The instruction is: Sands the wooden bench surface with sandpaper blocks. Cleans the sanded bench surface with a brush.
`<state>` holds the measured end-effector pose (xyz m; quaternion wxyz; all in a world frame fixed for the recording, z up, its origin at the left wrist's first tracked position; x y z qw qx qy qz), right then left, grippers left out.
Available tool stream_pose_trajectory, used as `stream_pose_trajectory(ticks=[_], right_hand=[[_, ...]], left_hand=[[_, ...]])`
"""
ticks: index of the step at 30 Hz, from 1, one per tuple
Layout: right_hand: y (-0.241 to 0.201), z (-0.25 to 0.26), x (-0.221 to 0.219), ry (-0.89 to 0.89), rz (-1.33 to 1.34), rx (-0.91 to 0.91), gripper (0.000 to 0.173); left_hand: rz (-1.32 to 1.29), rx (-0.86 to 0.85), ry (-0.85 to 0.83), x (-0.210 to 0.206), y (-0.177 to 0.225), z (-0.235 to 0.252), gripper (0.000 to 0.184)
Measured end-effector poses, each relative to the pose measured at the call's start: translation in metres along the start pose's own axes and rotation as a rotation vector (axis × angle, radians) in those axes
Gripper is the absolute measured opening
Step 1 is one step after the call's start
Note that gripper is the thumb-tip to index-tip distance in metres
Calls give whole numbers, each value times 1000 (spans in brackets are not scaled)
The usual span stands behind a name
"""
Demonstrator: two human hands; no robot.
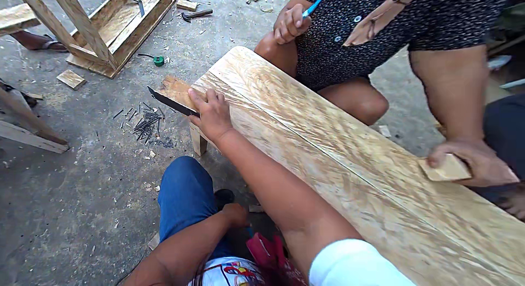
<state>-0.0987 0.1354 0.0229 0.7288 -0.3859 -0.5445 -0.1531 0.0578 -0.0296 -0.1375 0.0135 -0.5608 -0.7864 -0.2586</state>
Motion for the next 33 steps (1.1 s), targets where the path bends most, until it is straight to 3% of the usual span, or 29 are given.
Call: stream_pose_trajectory(ticks=[2, 4, 9, 12, 15, 19, 22, 25, 29, 33], right_hand=[[28, -40, 13, 97, 9, 63, 65], [71, -106, 31, 193, 6, 95, 64], [170, -304, 83, 318, -119, -91, 63], [182, -360, 94, 416, -190, -183, 65], [169, -331, 87, 468, -198, -179, 60], [124, -218, 57, 433, -59, -176, 57], [93, -132, 38, 316, -2, -203, 62], [79, -92, 33, 133, 12, -239, 64], [105, -144, 53, 199, 4, -233, 62], [179, -283, 87, 398, -81, -348, 60]], left_hand=[[51, -144, 5, -12, -18, 39, 57], [58, -166, -4, -18, -26, 50, 57], [78, -165, -20, -21, -36, 49, 57], [89, -160, -23, -20, -37, 51, 59], [110, -173, -21, -20, -31, 54, 60], [123, -150, -11, -19, -30, 58, 58], [166, -133, 4, -21, -28, 64, 59], [224, -123, 34, -22, -26, 69, 58], [242, -106, 6, -25, -20, 67, 56], [288, -99, -27, -29, -18, 66, 60]])
Point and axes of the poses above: each hand's wrist, its own z-axis towards the middle knuckle, its own x-axis out of the back of the hand, y = z × x, the point moved 6 cm from there along z, towards the middle knuckle
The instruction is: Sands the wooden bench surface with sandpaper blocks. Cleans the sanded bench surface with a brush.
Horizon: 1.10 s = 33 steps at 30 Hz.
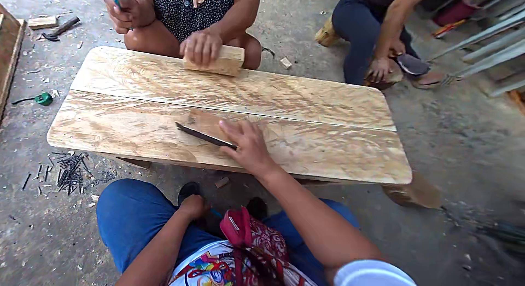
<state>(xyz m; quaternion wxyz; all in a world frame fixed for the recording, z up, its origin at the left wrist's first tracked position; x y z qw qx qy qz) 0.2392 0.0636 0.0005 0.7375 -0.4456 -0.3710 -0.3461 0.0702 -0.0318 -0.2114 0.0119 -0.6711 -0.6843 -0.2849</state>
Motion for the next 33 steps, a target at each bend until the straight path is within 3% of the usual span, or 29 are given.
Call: stream_pose_trajectory(ticks=[4, 7, 10, 14, 18, 21, 25, 30, 33], right_hand=[[124, -95, 83, 66, -71, -209, 64], [157, -125, 111, 86, -97, -235, 71], [125, -102, 91, 124, -72, -146, 67], [22, -32, 19, 118, 45, 12, 59], [-71, 32, -45, -60, 88, 86, 62], [-81, 41, -47, -207, 87, 69, 63], [-2, -6, 9, -51, 70, -40, 59], [162, -134, 121, 16, -179, -376, 65], [235, -196, 177, 23, -236, -555, 71]], left_hand=[[-8, -22, -5, 2, 0, 0, 58], [6, -30, -15, 2, 2, -1, 58], [7, -32, -2, 4, 3, -2, 58], [23, -2, 5, 2, 1, 1, 59], [51, 6, 29, -1, 4, 2, 57], [90, 7, 28, -1, 9, 1, 55], [133, 9, 4, -1, 9, 7, 58], [180, 24, -26, -3, 3, 10, 58], [183, 39, -29, -5, 2, 9, 58]])
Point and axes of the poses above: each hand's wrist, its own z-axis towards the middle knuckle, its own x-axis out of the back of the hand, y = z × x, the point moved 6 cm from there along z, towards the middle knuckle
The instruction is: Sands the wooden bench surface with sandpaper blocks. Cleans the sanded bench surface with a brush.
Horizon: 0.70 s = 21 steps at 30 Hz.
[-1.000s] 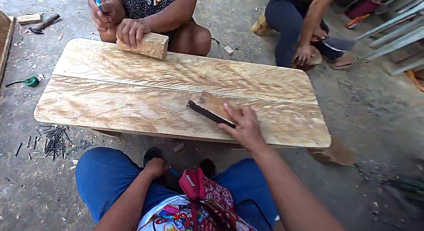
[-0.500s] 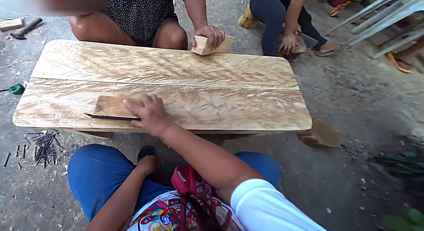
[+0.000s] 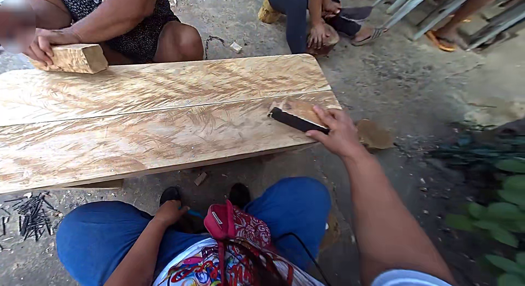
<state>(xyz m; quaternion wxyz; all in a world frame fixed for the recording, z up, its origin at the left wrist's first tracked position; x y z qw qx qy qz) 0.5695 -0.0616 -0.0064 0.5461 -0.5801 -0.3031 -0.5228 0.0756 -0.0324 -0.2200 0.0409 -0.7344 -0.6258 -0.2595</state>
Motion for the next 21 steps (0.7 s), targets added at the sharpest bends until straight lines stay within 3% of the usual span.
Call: stream_pose_trajectory(ticks=[2, 4, 6, 9, 12, 14, 17, 21], right_hand=[[24, 1, 7, 12, 18, -24, 72], [8, 14, 0, 16, 69, 60, 69], [-40, 32, -19, 17, 108, 202, 73], [-150, 61, -61, -23, 129, 279, 92], [-243, 77, -90, -46, 152, 311, 82], [-266, 79, -92, -128, 135, 325, 76], [-233, 73, -77, -140, 106, 297, 72], [-99, 57, -29, -42, 19, 80, 71]], left_hand=[[3, 0, 6, 0, 0, 0, 57], [11, 4, 6, 0, 3, 0, 57], [33, 6, 1, 2, 7, 1, 58], [75, 12, -2, 4, 11, 8, 58], [101, 10, -7, 4, 19, 12, 57], [101, 4, -7, 5, 24, 9, 57], [104, 1, -10, 4, 22, 11, 56], [57, 27, 13, 0, 6, 11, 56]])
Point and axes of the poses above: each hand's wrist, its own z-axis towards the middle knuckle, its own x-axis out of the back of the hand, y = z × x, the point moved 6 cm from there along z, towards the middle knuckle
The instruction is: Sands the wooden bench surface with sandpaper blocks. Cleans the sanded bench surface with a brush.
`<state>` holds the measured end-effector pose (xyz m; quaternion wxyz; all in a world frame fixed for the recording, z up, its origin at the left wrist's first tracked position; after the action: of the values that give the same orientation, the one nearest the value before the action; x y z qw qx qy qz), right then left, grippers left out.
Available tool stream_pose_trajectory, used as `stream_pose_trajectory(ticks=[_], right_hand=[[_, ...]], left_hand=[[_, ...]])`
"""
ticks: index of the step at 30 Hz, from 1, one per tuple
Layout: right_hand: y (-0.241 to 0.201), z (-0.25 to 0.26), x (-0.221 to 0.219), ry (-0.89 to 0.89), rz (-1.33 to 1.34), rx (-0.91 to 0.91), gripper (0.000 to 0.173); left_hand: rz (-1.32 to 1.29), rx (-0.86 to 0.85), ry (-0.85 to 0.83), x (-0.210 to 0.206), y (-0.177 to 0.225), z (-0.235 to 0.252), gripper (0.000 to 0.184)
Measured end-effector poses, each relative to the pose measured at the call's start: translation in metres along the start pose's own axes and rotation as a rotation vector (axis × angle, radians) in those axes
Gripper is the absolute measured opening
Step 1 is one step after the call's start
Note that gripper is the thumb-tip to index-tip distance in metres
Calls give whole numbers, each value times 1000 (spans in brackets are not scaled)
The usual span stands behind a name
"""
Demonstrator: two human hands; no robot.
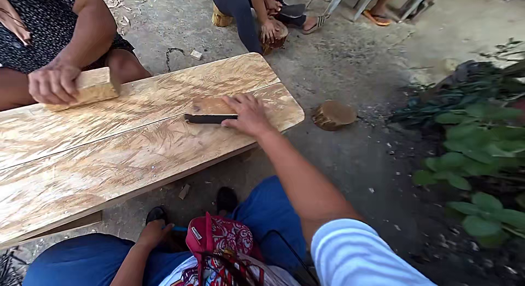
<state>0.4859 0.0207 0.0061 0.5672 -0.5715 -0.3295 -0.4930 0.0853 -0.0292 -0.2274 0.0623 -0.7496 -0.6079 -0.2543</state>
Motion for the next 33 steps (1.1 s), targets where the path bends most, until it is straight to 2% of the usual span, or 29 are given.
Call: stream_pose_trajectory(ticks=[4, 5, 7, 10, 13, 17, 19, 20, 23, 27, 30, 31, 33], right_hand=[[152, -33, 50, -25, -96, -369, 80], [175, -39, 57, -30, -87, -435, 81], [187, -44, 62, -40, -65, -459, 81], [142, -39, 46, -73, -35, -228, 80], [38, -30, 7, -22, 23, 102, 76], [-114, -28, -39, -65, 109, 274, 70], [-148, -29, -47, -201, 98, 304, 70], [-148, -31, -45, -230, 95, 303, 70], [-95, -42, -22, -122, 78, 244, 70], [56, -73, 29, -42, -106, 9, 69], [157, -88, 58, -74, -158, -230, 76], [173, -89, 63, -96, -152, -289, 78], [166, -83, 64, -115, -131, -310, 79]], left_hand=[[-21, 24, 11, -8, -13, -7, 56], [-17, 30, 8, -9, -15, -9, 56], [-13, 34, 14, -10, -17, -11, 55], [-18, 27, 16, -8, -12, -10, 55], [-9, 9, 22, -3, -5, -7, 54], [55, -5, 1, 1, 9, 3, 56], [86, -12, -23, -1, 15, 5, 57], [98, -17, -29, -2, 17, 5, 56], [69, -44, -8, 0, 15, 6, 57], [10, -10, -2, -3, -4, 4, 57], [-8, 24, -17, -10, -15, 0, 56], [-6, 28, -22, -11, -17, -2, 56], [-5, 28, -23, -13, -18, -4, 57]])
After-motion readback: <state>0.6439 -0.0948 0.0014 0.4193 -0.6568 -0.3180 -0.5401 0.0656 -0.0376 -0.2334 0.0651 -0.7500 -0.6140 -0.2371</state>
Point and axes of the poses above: each hand's wrist, its own z-axis towards the middle knuckle, its own x-axis out of the back of the hand, y = z × x, the point moved 6 cm from there along z, towards the middle knuckle
